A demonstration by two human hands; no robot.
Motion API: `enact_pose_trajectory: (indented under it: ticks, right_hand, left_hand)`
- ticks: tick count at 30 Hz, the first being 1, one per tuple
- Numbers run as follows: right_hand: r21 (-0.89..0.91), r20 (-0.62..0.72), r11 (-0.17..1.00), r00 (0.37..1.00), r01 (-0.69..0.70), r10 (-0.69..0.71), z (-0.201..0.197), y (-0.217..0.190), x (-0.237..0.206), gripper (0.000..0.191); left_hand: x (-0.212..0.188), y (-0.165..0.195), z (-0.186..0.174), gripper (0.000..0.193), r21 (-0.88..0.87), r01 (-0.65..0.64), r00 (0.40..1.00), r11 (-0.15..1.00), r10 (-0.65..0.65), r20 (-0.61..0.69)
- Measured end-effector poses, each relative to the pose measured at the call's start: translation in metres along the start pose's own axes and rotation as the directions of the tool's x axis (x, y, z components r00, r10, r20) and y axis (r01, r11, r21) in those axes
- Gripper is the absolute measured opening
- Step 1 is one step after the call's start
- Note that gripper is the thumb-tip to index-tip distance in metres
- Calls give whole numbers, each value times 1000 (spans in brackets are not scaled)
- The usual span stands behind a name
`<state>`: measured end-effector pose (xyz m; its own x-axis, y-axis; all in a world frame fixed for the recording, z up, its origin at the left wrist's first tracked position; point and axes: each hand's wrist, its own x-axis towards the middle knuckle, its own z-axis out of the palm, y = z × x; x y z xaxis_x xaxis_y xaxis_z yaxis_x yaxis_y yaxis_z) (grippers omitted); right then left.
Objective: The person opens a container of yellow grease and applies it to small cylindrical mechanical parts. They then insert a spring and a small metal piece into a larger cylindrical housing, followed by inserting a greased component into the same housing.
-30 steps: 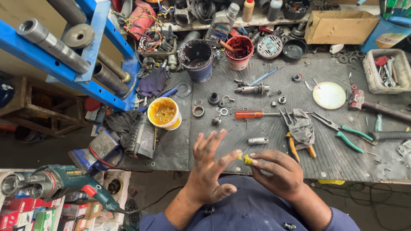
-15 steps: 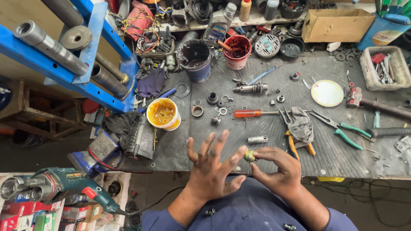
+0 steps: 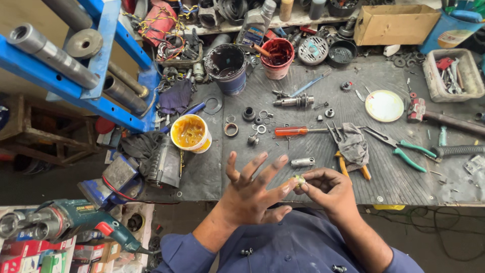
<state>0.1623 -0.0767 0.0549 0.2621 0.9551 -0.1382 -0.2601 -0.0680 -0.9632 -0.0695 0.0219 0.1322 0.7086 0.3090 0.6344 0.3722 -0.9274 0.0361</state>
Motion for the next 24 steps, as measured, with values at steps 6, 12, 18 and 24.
enact_pose_trajectory:
  ticks: [6,12,18,24]
  right_hand:
    - [203,-39,979,999,-27,36,-21,18,-1,23]
    - [359,-118,931,993,60,-19,-58,25,-1,21]
    - [339,-199,940,980,41,29,-74,35,-14,22]
    - [286,-209,958,977,27,34,-77,37,-17,22]
  left_hand:
    - [-8,0,29,57,-372,131,990,919,-141,0]
    - [-18,4,92,99,-496,460,886,736,-351,302]
    - [-13,10,148,100,-320,458,883,829,-383,269]
    - [-13,11,152,98,-524,431,892,734,-436,123]
